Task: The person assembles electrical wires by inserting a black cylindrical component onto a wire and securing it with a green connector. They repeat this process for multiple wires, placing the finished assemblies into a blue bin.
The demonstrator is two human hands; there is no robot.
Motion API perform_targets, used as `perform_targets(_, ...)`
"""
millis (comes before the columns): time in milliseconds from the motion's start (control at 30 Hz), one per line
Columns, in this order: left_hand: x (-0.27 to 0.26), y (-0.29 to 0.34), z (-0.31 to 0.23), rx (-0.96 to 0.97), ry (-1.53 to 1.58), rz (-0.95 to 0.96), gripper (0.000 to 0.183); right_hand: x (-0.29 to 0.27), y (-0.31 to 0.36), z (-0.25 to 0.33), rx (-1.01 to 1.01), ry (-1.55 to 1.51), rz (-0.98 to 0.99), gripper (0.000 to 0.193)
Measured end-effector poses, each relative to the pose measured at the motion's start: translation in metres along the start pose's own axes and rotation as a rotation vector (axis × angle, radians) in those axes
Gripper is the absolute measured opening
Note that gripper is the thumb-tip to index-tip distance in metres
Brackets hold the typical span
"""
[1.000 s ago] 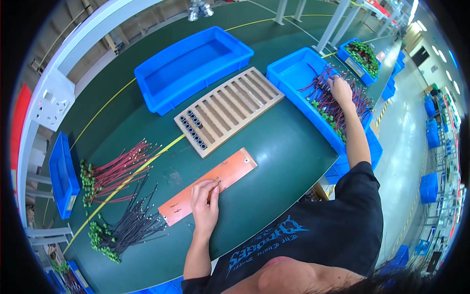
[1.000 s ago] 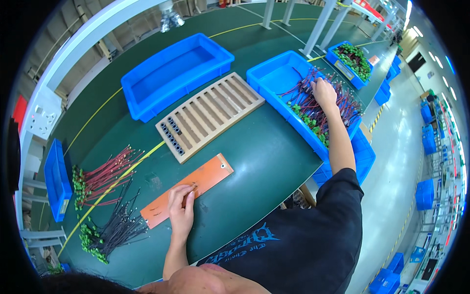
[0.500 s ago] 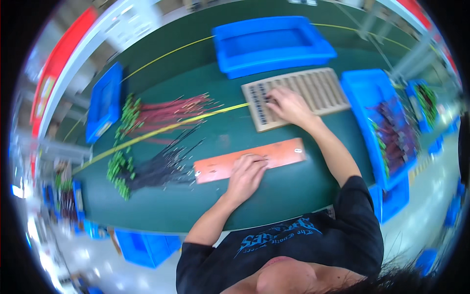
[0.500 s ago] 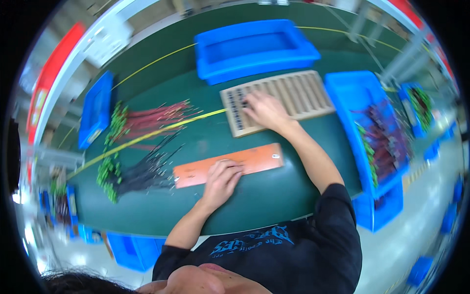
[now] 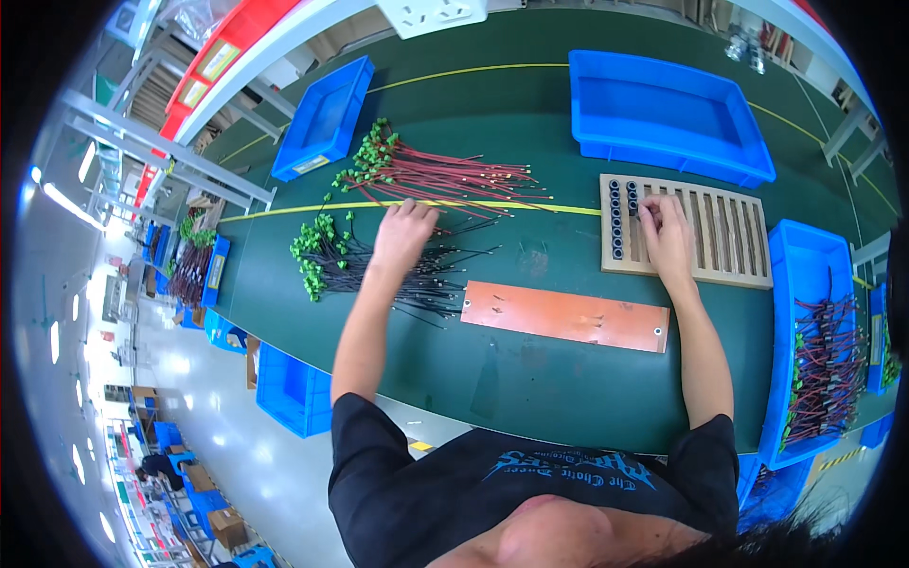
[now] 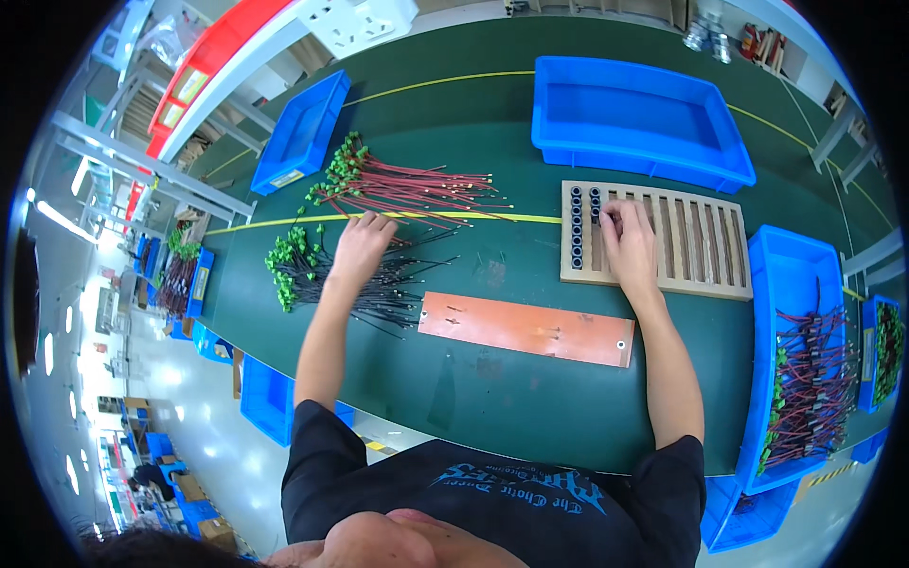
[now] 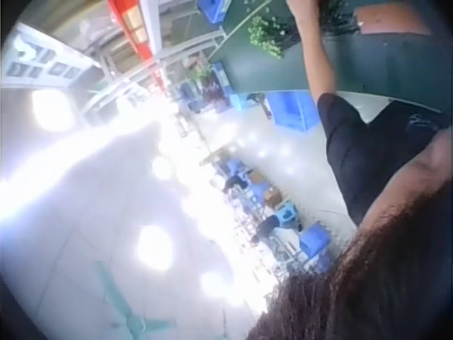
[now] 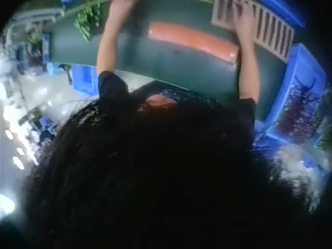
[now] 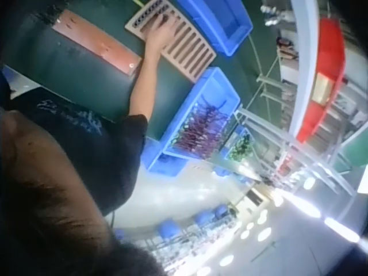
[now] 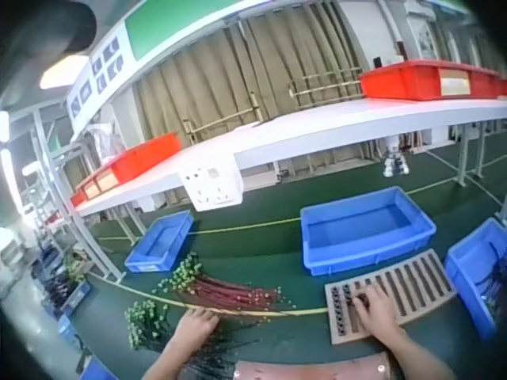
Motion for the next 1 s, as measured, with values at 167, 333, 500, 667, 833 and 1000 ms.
perform_targets(167, 0.033, 0.012, 0.037, 0.051, 0.104, 0.031, 0.016, -0.001, -0.003, -0.009, 0.023, -0.051, -0.007, 0.011)
perform_targets(333, 0.014, -0.004, 0.069, -0.192, 0.331, -0.098, 0.011, -0.002, -0.002, -0.013, 0.017, -0.035, 0.001, 0.011)
perform_targets(500, 0.025, 0.019, 0.076, -0.239, 0.616, 0.180, 0.013, 0.000, 0.000, -0.011, 0.009, -0.025, 0.008, 0.011)
perform_targets(667, 0.035, 0.033, 0.056, -0.221, 0.673, 0.280, 0.015, 0.001, -0.001, -0.006, -0.017, 0.006, 0.018, 0.011)
perform_targets(833, 0.034, 0.028, 0.054, -0.252, 0.684, 0.254, 0.016, 0.001, -0.001, -0.007, -0.015, 0.021, 0.018, 0.010)
perform_targets(1000, 0.013, 0.021, 0.087, -0.456, 0.710, 0.182, 0.020, -0.001, -0.001, -0.009, -0.024, -0.001, 0.011, 0.010)
Point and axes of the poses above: each hand's wrist, its own y-axis away from the middle knuckle, its own x-axis out of the palm, z = x × y, the point moved 7 cm from there along -y, towards the middle knuckle, and after that the axes turned 6 degrees about -z, right-handed, at the moved point
